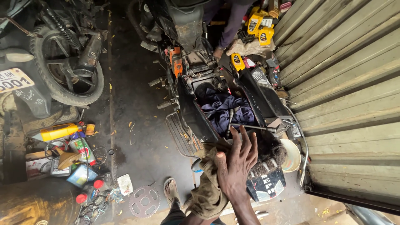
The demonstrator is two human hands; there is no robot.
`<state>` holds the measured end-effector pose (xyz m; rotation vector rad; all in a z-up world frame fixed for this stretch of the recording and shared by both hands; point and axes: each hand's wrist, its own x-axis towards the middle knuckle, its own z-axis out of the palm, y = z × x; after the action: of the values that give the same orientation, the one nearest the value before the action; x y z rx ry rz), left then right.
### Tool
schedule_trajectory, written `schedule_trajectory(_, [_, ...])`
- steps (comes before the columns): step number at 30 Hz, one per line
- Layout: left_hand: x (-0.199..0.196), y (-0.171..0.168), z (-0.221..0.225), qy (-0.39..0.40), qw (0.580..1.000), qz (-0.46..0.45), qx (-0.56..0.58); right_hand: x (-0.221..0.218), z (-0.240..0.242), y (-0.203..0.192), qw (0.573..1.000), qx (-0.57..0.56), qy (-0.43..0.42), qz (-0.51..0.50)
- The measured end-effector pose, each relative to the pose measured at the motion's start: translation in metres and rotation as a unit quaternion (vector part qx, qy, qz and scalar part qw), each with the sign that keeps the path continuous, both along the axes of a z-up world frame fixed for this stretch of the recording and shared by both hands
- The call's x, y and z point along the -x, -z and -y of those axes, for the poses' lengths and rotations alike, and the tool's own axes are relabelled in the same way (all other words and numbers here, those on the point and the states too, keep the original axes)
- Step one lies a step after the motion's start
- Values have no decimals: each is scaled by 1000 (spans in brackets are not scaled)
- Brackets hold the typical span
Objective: Repairing a motorcycle by inspecting internal components, cleaning parts with a rag, and reassembling the seat area.
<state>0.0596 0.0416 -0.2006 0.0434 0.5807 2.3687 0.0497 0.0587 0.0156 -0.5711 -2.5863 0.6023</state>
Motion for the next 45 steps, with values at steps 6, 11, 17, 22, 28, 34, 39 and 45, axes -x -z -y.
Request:
schedule_trajectory(6, [-5, -5, 6, -6, 1000, 11, 0, 5, -26, 12, 998, -53, 17, 4])
schedule_trajectory(11, [-10, -50, 19, -11, 1000, 17, 2, 11, -31, -1, 1000, 3, 3, 13])
schedule_trajectory(17, [-11, -121, 50, -13, 1000, 23, 7, 9, -17, 0, 999, -41, -14, 10])
schedule_trajectory(22, [1, -167, 67, -22, 999, 33, 11, 4, -5, 16, 997, -61, -44, 24])
schedule_trajectory(28, [19, -195, 68, -24, 998, 50, 14, -2, 0, 12, 996, -44, -69, 44])
schedule_trajectory(34, [13, -196, 78, -28, 961, -195, 195, -2, -8, 13, 995, -49, -61, 63])
schedule_trajectory(39, [0, -163, 69, -15, 954, -223, 201, -2, -21, 17, 996, -17, -43, 75])
schedule_trajectory(45, [-8, -135, 70, 10, 977, -162, 138, -7, -17, 20, 995, -6, -44, 86])
